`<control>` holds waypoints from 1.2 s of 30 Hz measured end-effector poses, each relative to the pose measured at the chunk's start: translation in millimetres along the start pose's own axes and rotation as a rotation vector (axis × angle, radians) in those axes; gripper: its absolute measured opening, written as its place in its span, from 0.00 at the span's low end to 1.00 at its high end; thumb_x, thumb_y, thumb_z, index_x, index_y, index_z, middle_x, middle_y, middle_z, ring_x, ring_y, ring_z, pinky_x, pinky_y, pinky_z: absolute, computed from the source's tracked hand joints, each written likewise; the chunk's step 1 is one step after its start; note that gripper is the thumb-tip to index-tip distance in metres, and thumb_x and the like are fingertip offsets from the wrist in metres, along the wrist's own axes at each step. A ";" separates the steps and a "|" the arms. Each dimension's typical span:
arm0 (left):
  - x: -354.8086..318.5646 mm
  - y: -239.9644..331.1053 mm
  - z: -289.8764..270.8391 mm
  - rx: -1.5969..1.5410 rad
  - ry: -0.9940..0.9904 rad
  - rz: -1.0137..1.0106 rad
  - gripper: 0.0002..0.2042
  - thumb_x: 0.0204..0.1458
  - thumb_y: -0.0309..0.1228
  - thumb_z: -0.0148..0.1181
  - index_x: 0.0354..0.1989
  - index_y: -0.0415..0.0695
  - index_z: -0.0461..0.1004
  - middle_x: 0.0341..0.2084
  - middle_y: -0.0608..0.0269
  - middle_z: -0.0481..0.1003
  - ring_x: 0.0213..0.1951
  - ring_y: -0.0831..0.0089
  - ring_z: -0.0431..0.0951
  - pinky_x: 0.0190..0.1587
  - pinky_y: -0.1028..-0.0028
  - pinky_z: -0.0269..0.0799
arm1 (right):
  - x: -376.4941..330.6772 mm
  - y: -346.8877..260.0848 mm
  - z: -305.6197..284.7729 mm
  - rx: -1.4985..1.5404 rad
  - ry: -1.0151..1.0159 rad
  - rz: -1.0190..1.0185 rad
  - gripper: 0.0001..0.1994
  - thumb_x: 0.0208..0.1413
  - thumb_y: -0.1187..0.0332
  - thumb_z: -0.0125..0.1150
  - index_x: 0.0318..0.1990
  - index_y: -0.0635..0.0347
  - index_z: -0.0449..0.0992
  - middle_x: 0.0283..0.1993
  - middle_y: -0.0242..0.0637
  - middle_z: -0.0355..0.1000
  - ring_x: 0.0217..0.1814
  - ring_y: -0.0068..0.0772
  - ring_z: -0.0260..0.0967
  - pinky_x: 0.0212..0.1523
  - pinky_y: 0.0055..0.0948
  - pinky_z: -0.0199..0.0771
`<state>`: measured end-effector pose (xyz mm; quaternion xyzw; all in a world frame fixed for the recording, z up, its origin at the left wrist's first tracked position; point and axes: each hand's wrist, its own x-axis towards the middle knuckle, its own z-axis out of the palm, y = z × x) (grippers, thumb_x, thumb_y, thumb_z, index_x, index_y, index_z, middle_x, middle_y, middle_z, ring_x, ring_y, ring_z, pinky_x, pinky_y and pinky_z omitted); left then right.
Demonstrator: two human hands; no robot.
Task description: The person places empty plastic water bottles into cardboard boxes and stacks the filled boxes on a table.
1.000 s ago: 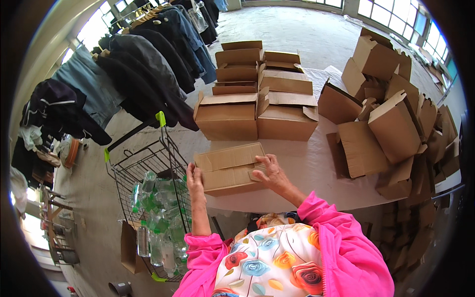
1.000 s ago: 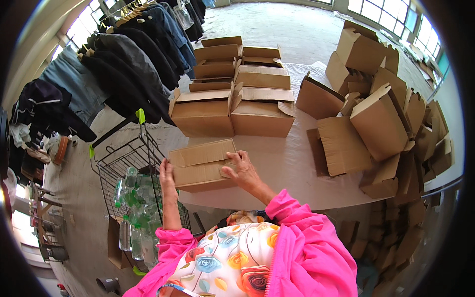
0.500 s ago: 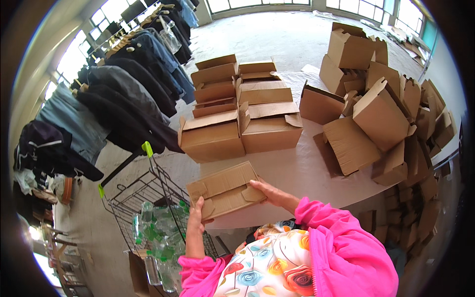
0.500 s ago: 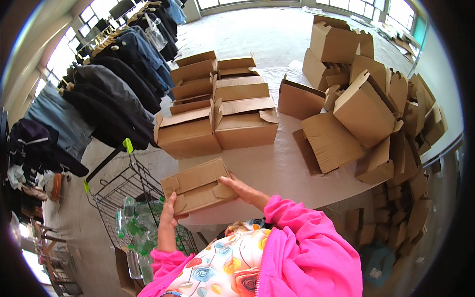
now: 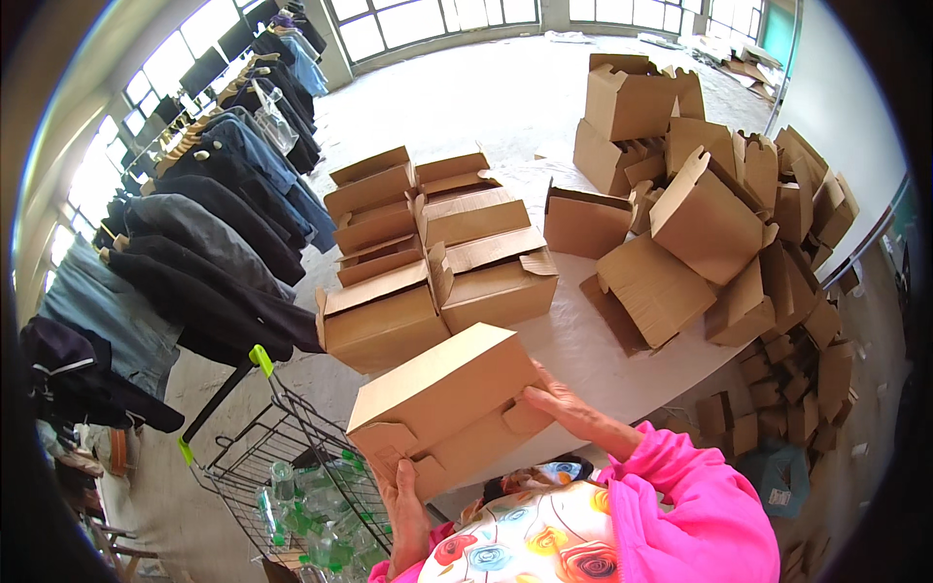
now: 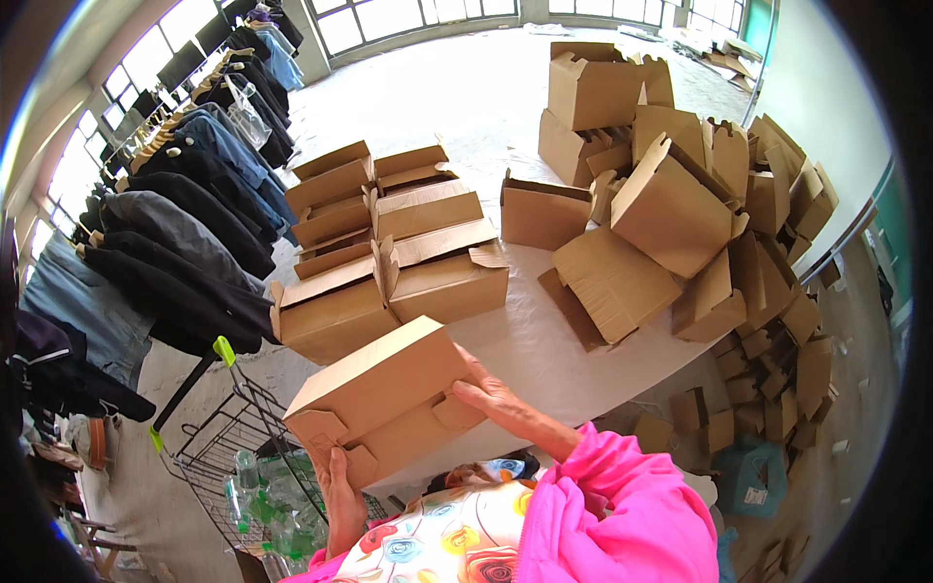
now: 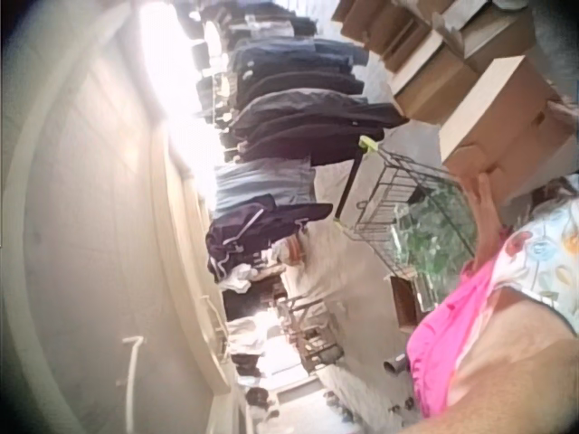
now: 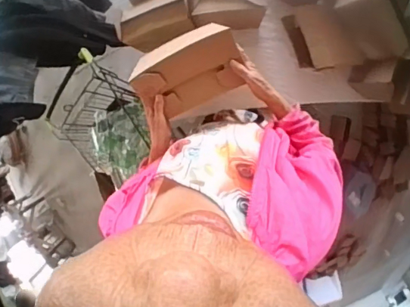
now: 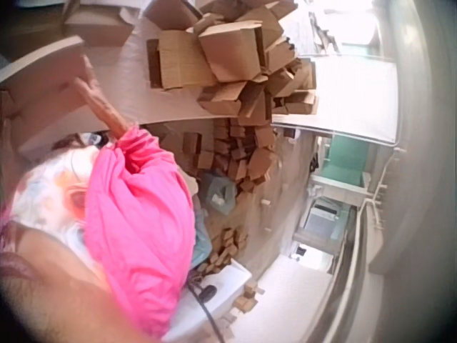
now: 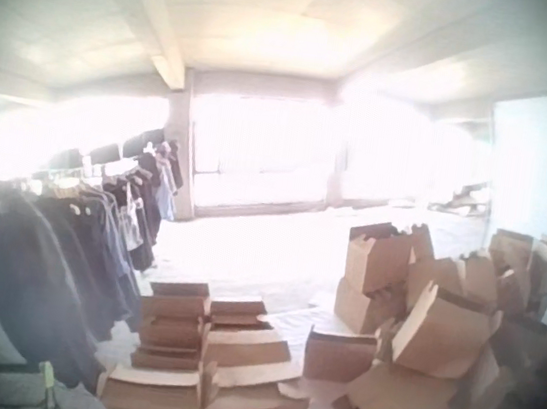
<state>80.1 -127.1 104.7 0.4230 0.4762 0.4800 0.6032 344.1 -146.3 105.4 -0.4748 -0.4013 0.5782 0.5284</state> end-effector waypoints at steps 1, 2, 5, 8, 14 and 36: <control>-1.2 11.4 11.9 0.018 -0.018 0.016 0.31 0.54 0.39 0.51 0.63 0.48 0.45 0.55 0.61 0.58 0.54 0.68 0.61 0.54 0.67 0.61 | -3.5 -7.6 -5.2 -0.001 0.030 -0.029 0.32 0.57 0.57 0.49 0.66 0.51 0.44 0.66 0.34 0.45 0.68 0.30 0.40 0.64 0.30 0.41; -0.4 23.4 24.5 0.036 -0.037 0.031 0.31 0.54 0.39 0.51 0.63 0.46 0.45 0.55 0.60 0.58 0.54 0.68 0.61 0.54 0.68 0.60 | -6.9 -14.8 -12.7 -0.001 0.061 -0.057 0.32 0.57 0.58 0.49 0.66 0.52 0.44 0.66 0.34 0.46 0.67 0.29 0.41 0.64 0.29 0.41; 14.1 65.2 70.6 0.172 -0.132 0.128 0.31 0.55 0.39 0.49 0.63 0.42 0.44 0.54 0.59 0.58 0.53 0.69 0.62 0.54 0.71 0.59 | -7.1 -45.9 -36.8 0.052 0.105 -0.197 0.31 0.58 0.58 0.49 0.65 0.55 0.45 0.66 0.33 0.47 0.67 0.26 0.41 0.64 0.28 0.42; 54.3 68.3 107.1 0.129 -0.242 0.251 0.30 0.56 0.39 0.47 0.63 0.41 0.44 0.54 0.58 0.59 0.53 0.69 0.62 0.53 0.73 0.60 | 2.8 -96.1 -70.3 0.024 0.179 -0.288 0.32 0.58 0.57 0.49 0.65 0.57 0.46 0.65 0.32 0.49 0.66 0.25 0.43 0.63 0.28 0.42; 192.0 94.5 254.8 0.064 -0.388 0.413 0.28 0.55 0.39 0.49 0.61 0.40 0.50 0.52 0.59 0.61 0.52 0.73 0.61 0.52 0.73 0.58 | 81.7 -171.1 -183.3 -0.125 0.379 -0.494 0.28 0.59 0.57 0.47 0.63 0.59 0.51 0.60 0.33 0.56 0.61 0.26 0.53 0.59 0.27 0.53; 525.6 -82.2 494.6 0.260 -0.246 -0.052 0.24 0.55 0.36 0.47 0.61 0.63 0.51 0.49 0.63 0.65 0.45 0.67 0.68 0.35 0.59 0.68 | 381.9 -77.8 -488.8 -0.097 0.624 -0.048 0.29 0.56 0.51 0.47 0.62 0.55 0.55 0.58 0.45 0.60 0.62 0.43 0.54 0.55 0.33 0.59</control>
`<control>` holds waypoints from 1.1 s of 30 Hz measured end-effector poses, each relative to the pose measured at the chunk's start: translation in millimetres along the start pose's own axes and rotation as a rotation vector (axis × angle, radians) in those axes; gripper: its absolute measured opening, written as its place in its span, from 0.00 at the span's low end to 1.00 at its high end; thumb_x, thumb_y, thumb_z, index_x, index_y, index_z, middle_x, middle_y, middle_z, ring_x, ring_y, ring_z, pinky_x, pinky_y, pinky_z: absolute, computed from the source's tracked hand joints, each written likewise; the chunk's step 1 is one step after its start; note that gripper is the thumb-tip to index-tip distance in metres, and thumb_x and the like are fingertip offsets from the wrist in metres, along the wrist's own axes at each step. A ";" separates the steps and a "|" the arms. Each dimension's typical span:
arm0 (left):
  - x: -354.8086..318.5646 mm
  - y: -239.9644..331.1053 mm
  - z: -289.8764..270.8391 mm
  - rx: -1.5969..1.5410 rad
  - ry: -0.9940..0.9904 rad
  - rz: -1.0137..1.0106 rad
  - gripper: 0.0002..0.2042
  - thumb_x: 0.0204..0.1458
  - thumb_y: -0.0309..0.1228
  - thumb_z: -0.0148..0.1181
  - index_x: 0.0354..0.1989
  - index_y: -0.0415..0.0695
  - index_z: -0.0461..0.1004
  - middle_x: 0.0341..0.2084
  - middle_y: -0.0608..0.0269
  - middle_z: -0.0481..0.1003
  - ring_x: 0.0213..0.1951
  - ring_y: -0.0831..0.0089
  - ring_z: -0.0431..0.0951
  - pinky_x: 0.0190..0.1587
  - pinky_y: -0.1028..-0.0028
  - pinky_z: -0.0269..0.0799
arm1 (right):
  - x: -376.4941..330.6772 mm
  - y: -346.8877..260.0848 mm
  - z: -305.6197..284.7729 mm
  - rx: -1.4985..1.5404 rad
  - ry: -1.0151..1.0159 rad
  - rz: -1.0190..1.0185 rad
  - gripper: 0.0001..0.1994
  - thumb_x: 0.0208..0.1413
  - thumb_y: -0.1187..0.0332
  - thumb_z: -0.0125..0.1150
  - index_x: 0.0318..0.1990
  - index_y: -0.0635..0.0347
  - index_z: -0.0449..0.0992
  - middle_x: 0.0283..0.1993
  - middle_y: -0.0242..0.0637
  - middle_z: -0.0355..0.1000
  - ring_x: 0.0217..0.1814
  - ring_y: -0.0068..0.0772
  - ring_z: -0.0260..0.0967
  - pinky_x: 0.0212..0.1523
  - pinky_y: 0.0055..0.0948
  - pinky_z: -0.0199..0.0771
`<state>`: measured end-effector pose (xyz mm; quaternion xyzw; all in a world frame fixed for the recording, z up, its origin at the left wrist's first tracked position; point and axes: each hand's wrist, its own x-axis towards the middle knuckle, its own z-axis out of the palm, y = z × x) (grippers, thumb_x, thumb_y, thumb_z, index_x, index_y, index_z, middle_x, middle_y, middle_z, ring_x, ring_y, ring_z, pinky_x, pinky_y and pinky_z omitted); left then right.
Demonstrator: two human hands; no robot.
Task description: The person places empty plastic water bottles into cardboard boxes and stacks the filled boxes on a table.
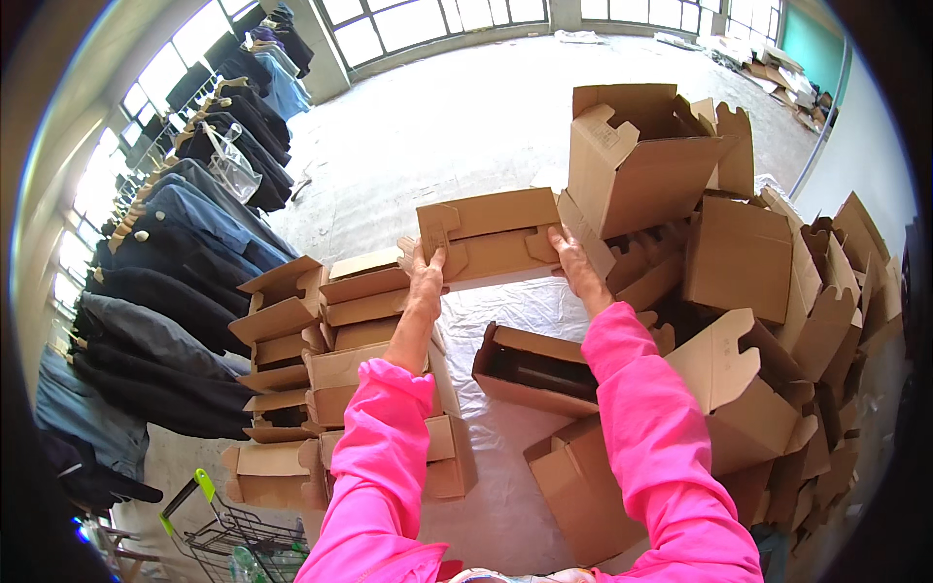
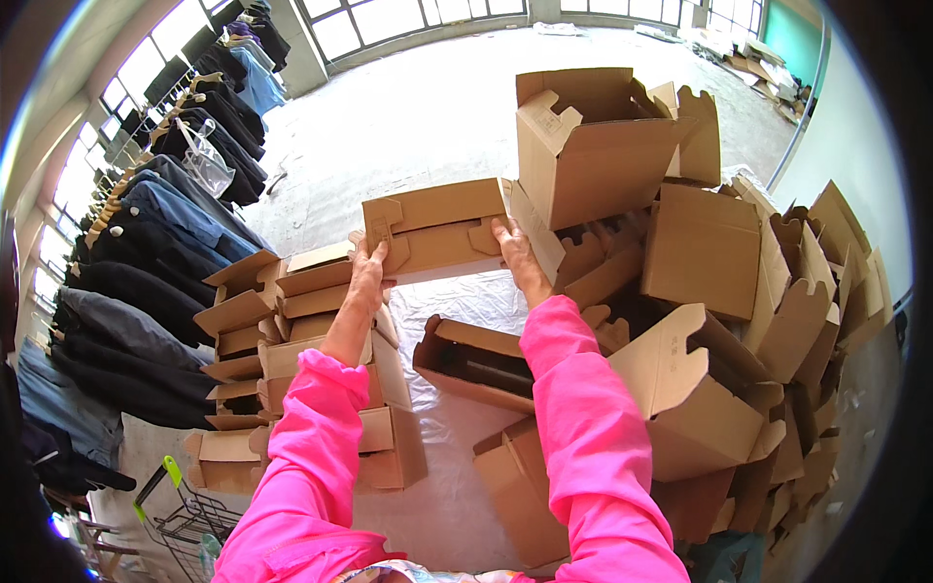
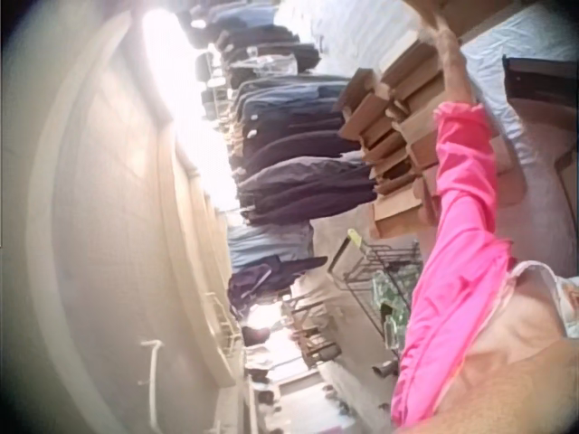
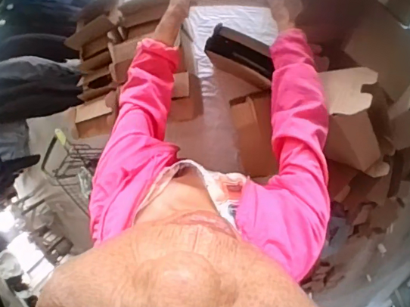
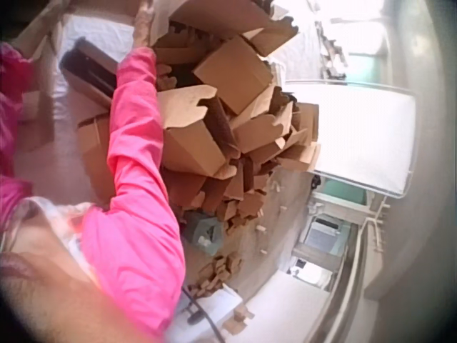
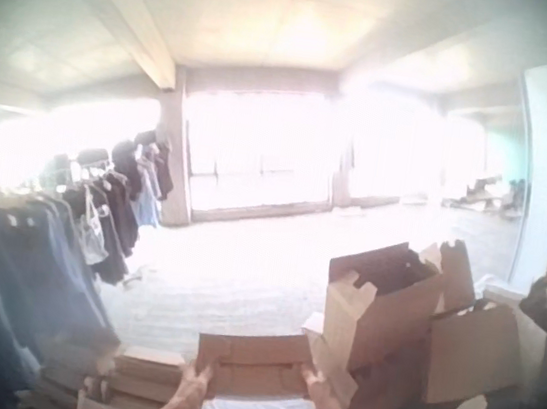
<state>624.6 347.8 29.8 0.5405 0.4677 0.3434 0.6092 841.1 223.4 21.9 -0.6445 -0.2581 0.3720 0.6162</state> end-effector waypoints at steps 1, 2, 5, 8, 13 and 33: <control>-0.2 -1.3 8.1 0.009 -0.014 -0.006 0.25 0.55 0.35 0.46 0.61 0.63 0.50 0.50 0.63 0.65 0.45 0.66 0.68 0.35 0.59 0.68 | 16.3 21.8 -6.5 -0.009 0.025 -0.009 0.29 0.56 0.51 0.48 0.61 0.57 0.55 0.59 0.46 0.60 0.62 0.43 0.54 0.57 0.33 0.56; -0.5 -3.5 12.6 0.016 -0.021 -0.015 0.25 0.56 0.33 0.46 0.62 0.63 0.49 0.50 0.63 0.64 0.45 0.66 0.68 0.35 0.59 0.68 | 23.3 32.1 -8.9 -0.021 0.043 -0.014 0.29 0.56 0.52 0.48 0.61 0.58 0.56 0.59 0.47 0.60 0.62 0.44 0.54 0.59 0.33 0.54; 19.0 -36.1 0.6 0.070 0.056 0.057 0.30 0.52 0.26 0.48 0.64 0.54 0.45 0.56 0.55 0.59 0.51 0.64 0.65 0.44 0.62 0.66 | 28.4 50.4 0.7 -0.202 0.011 -0.134 0.30 0.53 0.57 0.51 0.60 0.64 0.54 0.59 0.55 0.58 0.64 0.47 0.51 0.62 0.33 0.48; 31.0 -64.7 -28.8 0.217 0.051 0.125 0.31 0.49 0.24 0.51 0.63 0.45 0.48 0.59 0.50 0.54 0.58 0.62 0.58 0.57 0.66 0.55 | -2.0 22.9 34.4 -0.259 -0.041 -0.004 0.32 0.53 0.60 0.53 0.62 0.63 0.50 0.60 0.54 0.55 0.63 0.46 0.52 0.61 0.34 0.51; -35.0 -10.8 17.9 0.760 -0.069 0.158 0.35 0.46 0.37 0.59 0.62 0.44 0.51 0.62 0.42 0.44 0.63 0.52 0.47 0.62 0.64 0.47 | 17.4 49.8 12.7 -0.353 -0.034 -0.075 0.37 0.50 0.61 0.55 0.63 0.67 0.44 0.57 0.61 0.56 0.61 0.53 0.54 0.58 0.36 0.55; -218.7 1.8 -3.8 0.553 -0.060 0.514 0.11 0.42 0.23 0.56 0.36 0.37 0.72 0.23 0.46 0.74 0.28 0.56 0.76 0.31 0.67 0.69 | -251.8 5.3 -7.7 -1.205 -0.032 -0.394 0.42 0.39 0.63 0.66 0.63 0.57 0.49 0.63 0.51 0.50 0.66 0.49 0.45 0.62 0.52 0.44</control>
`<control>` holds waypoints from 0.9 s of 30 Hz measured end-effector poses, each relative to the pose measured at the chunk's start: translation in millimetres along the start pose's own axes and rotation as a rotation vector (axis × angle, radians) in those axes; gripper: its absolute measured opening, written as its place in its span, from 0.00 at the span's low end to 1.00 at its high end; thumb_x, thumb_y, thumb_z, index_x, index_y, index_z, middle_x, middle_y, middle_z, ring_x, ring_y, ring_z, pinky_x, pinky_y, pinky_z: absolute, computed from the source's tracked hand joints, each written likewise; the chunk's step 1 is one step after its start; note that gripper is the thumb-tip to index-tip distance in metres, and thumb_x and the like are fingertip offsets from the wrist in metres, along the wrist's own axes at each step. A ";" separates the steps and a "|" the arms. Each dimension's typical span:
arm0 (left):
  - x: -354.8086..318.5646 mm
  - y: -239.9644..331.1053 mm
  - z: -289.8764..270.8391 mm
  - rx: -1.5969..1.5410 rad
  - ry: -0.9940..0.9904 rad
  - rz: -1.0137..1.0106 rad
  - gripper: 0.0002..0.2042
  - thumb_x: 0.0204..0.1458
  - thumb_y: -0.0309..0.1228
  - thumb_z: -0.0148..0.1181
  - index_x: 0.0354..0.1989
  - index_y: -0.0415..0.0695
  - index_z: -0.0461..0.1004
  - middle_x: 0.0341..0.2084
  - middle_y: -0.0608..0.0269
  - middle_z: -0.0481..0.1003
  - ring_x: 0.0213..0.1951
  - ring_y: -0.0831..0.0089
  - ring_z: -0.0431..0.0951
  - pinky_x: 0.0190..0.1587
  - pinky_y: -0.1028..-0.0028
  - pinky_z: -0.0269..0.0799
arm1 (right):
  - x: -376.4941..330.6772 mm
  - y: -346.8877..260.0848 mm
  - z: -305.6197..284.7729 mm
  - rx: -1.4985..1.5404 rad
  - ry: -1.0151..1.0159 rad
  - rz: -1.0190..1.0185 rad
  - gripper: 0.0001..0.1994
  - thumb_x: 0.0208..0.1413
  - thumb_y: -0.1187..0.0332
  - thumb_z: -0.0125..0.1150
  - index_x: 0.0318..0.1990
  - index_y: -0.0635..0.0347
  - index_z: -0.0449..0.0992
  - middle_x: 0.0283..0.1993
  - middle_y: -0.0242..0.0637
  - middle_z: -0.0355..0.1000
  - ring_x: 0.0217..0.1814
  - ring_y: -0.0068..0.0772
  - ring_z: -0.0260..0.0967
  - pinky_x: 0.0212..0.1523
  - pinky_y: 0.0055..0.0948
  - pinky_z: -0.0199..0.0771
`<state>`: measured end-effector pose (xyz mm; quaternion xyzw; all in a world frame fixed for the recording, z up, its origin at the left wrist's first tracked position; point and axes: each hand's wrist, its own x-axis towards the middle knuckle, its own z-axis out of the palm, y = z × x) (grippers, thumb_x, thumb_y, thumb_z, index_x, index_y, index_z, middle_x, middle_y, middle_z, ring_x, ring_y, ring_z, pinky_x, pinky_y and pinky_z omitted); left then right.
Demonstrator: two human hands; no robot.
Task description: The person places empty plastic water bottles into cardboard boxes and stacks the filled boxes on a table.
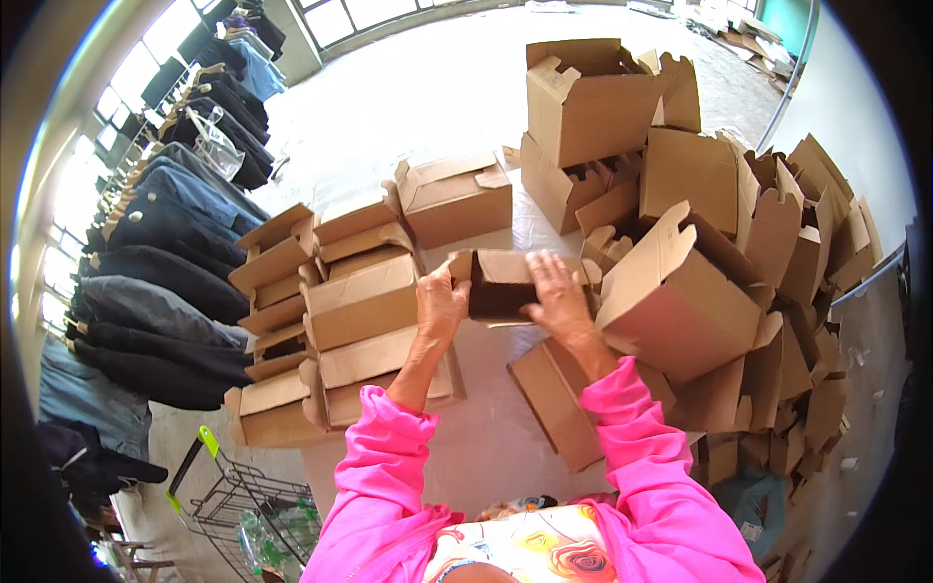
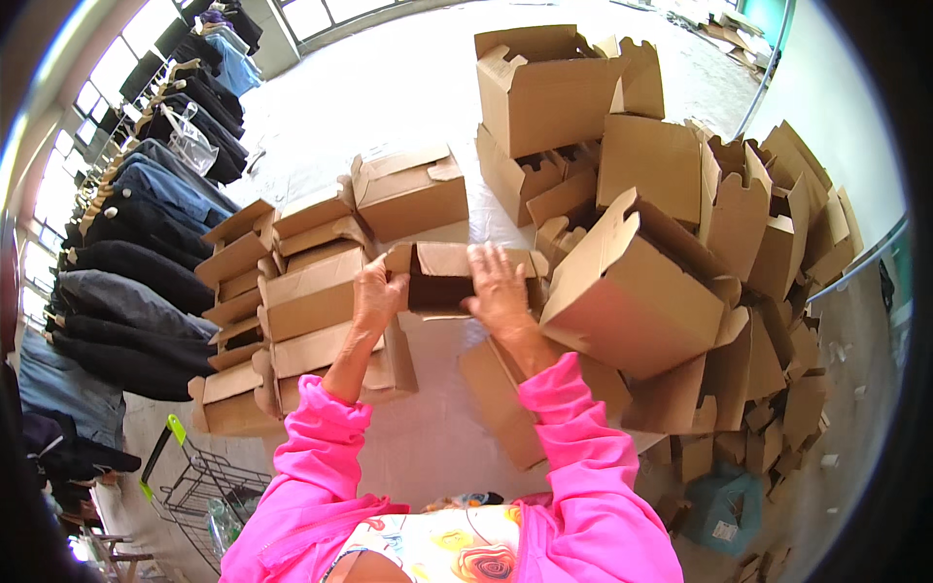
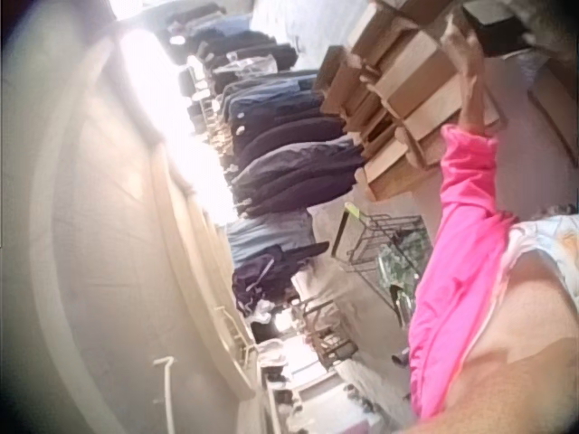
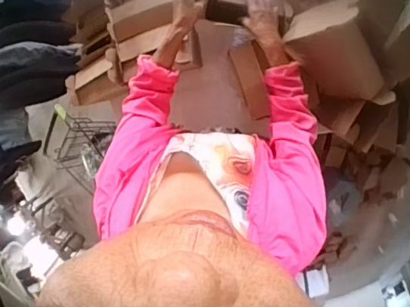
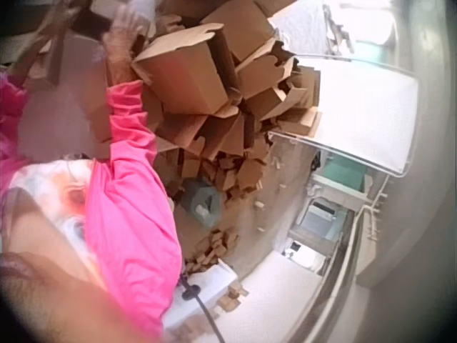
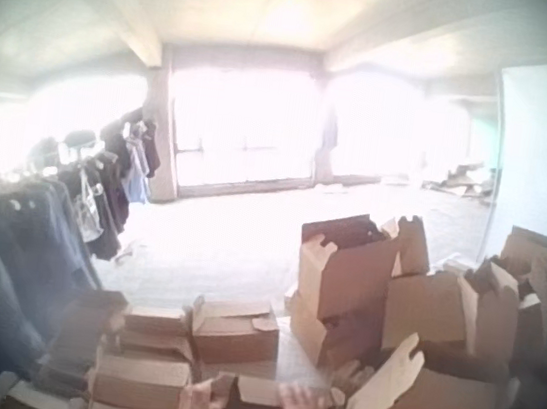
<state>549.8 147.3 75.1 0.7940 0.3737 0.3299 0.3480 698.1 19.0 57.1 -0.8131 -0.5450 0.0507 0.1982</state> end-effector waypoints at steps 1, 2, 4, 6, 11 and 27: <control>-10.3 23.9 -14.6 -0.121 -0.022 -0.108 0.10 0.44 0.23 0.56 0.36 0.37 0.73 0.19 0.55 0.75 0.24 0.75 0.74 0.27 0.73 0.68 | -8.5 7.0 -2.2 0.001 0.102 -0.015 0.40 0.39 0.67 0.66 0.62 0.58 0.52 0.62 0.50 0.52 0.64 0.48 0.48 0.62 0.49 0.47; -19.2 45.2 -27.2 -0.153 -0.033 -0.088 0.10 0.44 0.23 0.56 0.36 0.37 0.73 0.19 0.61 0.74 0.24 0.80 0.71 0.26 0.76 0.67 | -20.5 19.8 -8.2 0.007 0.186 0.006 0.39 0.39 0.67 0.66 0.61 0.58 0.54 0.60 0.50 0.55 0.63 0.47 0.51 0.60 0.48 0.50; -44.7 62.5 -64.0 -0.353 0.013 -0.061 0.10 0.45 0.21 0.57 0.38 0.37 0.74 0.22 0.72 0.73 0.26 0.86 0.68 0.27 0.82 0.66 | -39.6 16.5 -24.2 0.066 0.317 -0.001 0.36 0.38 0.71 0.66 0.58 0.60 0.58 0.57 0.49 0.59 0.61 0.46 0.54 0.58 0.40 0.55; -73.0 73.1 -102.6 -0.486 -0.004 -0.097 0.10 0.45 0.20 0.58 0.38 0.36 0.74 0.26 0.71 0.73 0.28 0.86 0.69 0.31 0.83 0.67 | -58.6 10.0 -39.1 0.179 0.388 0.001 0.36 0.38 0.72 0.67 0.59 0.60 0.58 0.59 0.52 0.56 0.60 0.48 0.55 0.58 0.38 0.56; -169.7 78.0 -187.6 -0.785 0.060 -0.176 0.12 0.44 0.18 0.58 0.40 0.37 0.73 0.30 0.68 0.75 0.31 0.82 0.72 0.36 0.82 0.68 | -105.5 -36.2 -57.6 1.266 0.248 0.208 0.32 0.47 0.70 0.64 0.59 0.61 0.55 0.55 0.49 0.59 0.55 0.35 0.61 0.53 0.34 0.64; -476.2 -77.2 -285.0 -0.661 0.521 -0.619 0.12 0.55 0.30 0.49 0.46 0.43 0.69 0.36 0.68 0.72 0.37 0.80 0.71 0.39 0.80 0.67 | -257.2 -183.4 69.6 0.978 -0.365 0.175 0.07 0.48 0.72 0.59 0.34 0.65 0.73 0.27 0.28 0.71 0.23 0.16 0.65 0.24 0.16 0.65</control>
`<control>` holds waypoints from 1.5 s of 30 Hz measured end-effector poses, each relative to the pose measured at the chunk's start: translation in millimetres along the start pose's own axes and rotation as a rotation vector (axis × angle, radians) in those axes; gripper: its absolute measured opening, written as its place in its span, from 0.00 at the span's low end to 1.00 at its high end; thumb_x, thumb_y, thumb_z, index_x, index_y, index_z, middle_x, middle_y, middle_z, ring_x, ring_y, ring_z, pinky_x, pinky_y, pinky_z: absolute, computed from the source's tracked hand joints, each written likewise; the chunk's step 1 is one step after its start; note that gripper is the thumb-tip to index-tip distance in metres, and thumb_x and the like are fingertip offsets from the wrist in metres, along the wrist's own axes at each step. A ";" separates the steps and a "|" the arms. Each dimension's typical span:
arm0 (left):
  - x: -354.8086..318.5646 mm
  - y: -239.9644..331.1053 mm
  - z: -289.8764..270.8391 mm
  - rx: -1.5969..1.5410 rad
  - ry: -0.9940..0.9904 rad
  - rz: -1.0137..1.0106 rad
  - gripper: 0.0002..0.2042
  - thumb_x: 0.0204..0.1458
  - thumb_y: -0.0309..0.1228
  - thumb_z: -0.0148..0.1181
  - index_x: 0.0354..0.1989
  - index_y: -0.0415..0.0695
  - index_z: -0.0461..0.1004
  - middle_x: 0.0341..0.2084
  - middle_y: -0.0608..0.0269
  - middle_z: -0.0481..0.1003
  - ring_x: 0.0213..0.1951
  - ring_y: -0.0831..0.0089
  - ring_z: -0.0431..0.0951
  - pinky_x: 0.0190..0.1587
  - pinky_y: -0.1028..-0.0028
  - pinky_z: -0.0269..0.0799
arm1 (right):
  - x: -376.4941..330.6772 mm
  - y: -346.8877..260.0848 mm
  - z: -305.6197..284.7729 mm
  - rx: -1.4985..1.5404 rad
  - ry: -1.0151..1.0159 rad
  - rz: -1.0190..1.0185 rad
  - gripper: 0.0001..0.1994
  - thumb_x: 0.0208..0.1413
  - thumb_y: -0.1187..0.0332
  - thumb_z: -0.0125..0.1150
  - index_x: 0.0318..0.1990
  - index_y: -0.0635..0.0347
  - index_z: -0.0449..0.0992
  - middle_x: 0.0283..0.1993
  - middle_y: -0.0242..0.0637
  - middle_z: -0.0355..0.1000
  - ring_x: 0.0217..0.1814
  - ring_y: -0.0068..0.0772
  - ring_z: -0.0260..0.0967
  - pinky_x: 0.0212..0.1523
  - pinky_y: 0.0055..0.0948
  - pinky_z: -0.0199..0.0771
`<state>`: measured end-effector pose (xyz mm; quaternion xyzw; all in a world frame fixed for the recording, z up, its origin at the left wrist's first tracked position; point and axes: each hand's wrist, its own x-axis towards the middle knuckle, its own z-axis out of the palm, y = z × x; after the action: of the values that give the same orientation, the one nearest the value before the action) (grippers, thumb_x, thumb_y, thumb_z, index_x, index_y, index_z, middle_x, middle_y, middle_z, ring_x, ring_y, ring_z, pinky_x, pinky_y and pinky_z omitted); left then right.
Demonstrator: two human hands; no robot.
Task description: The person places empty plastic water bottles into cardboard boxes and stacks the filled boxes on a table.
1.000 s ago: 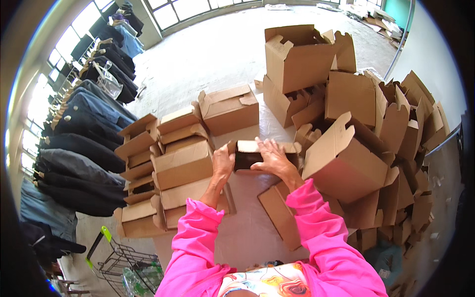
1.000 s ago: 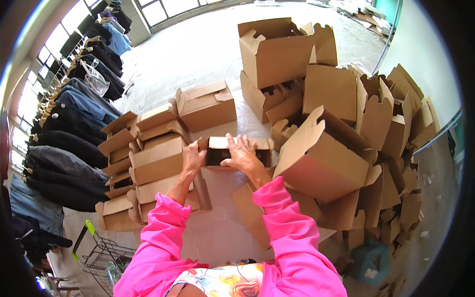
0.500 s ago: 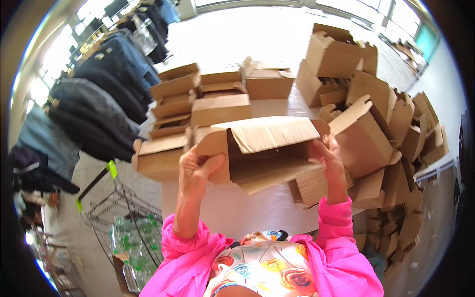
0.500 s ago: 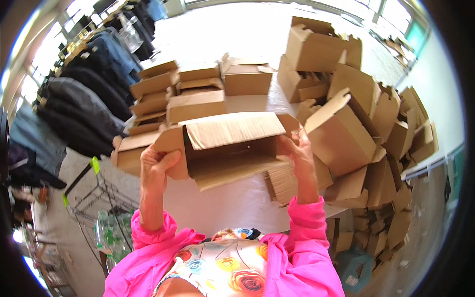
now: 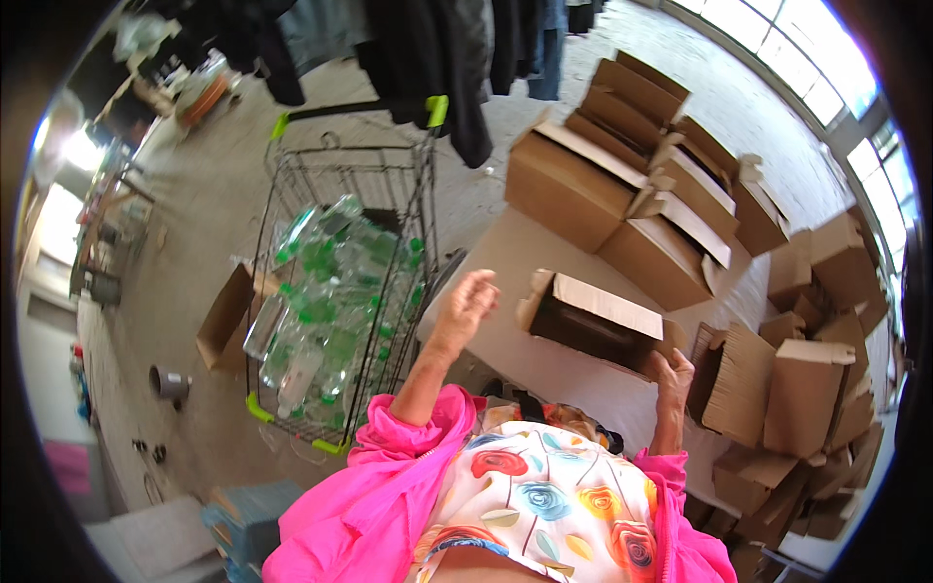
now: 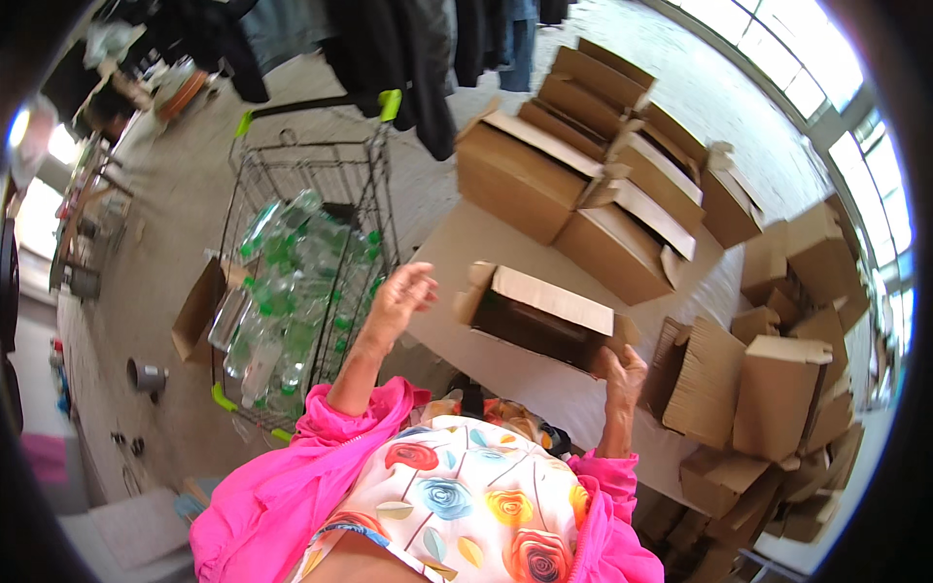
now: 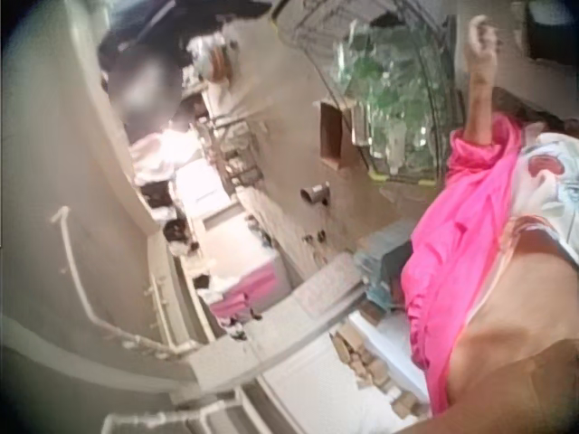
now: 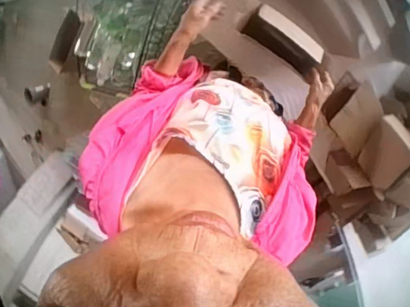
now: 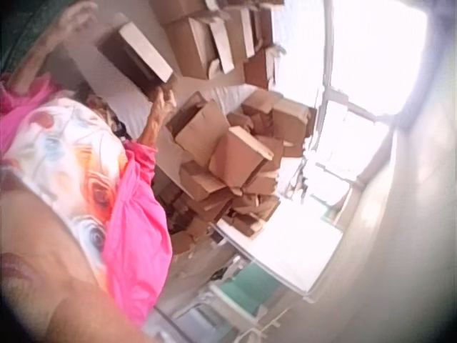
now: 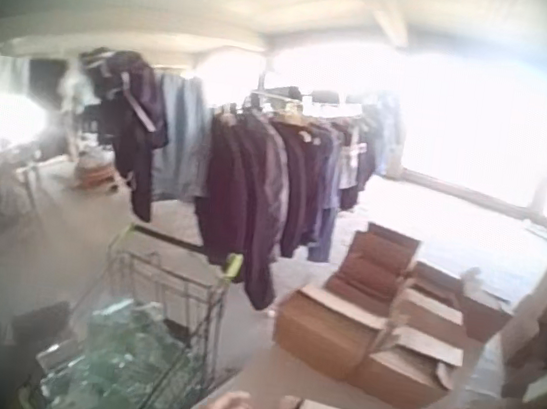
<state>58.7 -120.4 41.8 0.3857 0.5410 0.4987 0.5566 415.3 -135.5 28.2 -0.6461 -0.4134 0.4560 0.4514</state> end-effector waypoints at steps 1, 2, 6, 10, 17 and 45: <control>2.7 -16.9 -27.9 0.164 0.173 0.177 0.12 0.54 0.30 0.50 0.46 0.43 0.68 0.34 0.66 0.72 0.35 0.77 0.72 0.38 0.76 0.68 | 2.7 12.3 -0.3 -0.024 0.013 -0.003 0.06 0.49 0.73 0.58 0.34 0.65 0.73 0.26 0.30 0.71 0.22 0.16 0.66 0.21 0.17 0.67; 3.7 -36.8 -61.4 0.337 0.351 0.344 0.13 0.53 0.30 0.51 0.46 0.43 0.68 0.32 0.63 0.72 0.33 0.73 0.73 0.37 0.73 0.69 | 7.3 25.1 -4.5 -0.048 0.036 0.030 0.04 0.49 0.74 0.57 0.32 0.63 0.73 0.26 0.30 0.71 0.23 0.18 0.67 0.16 0.19 0.69; -17.9 -79.6 -184.5 0.866 0.741 0.218 0.18 0.45 0.25 0.54 0.48 0.43 0.66 0.39 0.53 0.70 0.42 0.57 0.71 0.44 0.64 0.67 | 3.2 43.8 -7.8 0.036 0.065 0.078 0.04 0.49 0.72 0.59 0.32 0.59 0.71 0.26 0.30 0.72 0.22 0.20 0.69 0.14 0.21 0.70; -51.6 -128.0 -255.5 1.250 0.531 -0.318 0.37 0.37 0.29 0.65 0.59 0.49 0.53 0.55 0.49 0.57 0.53 0.48 0.62 0.49 0.53 0.63 | 3.2 54.1 -16.0 0.050 0.100 0.144 0.09 0.49 0.72 0.60 0.38 0.61 0.70 0.28 0.30 0.72 0.24 0.20 0.69 0.14 0.23 0.70; -40.0 -152.5 -272.2 1.062 0.627 -0.513 0.48 0.30 0.35 0.71 0.61 0.45 0.46 0.53 0.47 0.61 0.53 0.55 0.65 0.51 0.60 0.64 | -7.3 57.9 -13.9 0.103 0.097 0.123 0.12 0.50 0.68 0.60 0.41 0.59 0.69 0.31 0.29 0.73 0.26 0.22 0.71 0.17 0.22 0.70; -10.1 121.7 63.1 -0.239 -0.164 0.839 0.39 0.35 0.40 0.70 0.55 0.43 0.54 0.46 0.52 0.65 0.49 0.59 0.67 0.53 0.60 0.64 | 40.3 -40.4 6.1 -1.307 0.078 -0.404 0.10 0.42 0.65 0.62 0.34 0.53 0.77 0.54 0.42 0.63 0.54 0.46 0.62 0.48 0.39 0.67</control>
<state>105.0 -98.3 169.3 0.5429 0.2303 0.7084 0.3879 414.3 -86.0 57.2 -0.7120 -0.6996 -0.0042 0.0598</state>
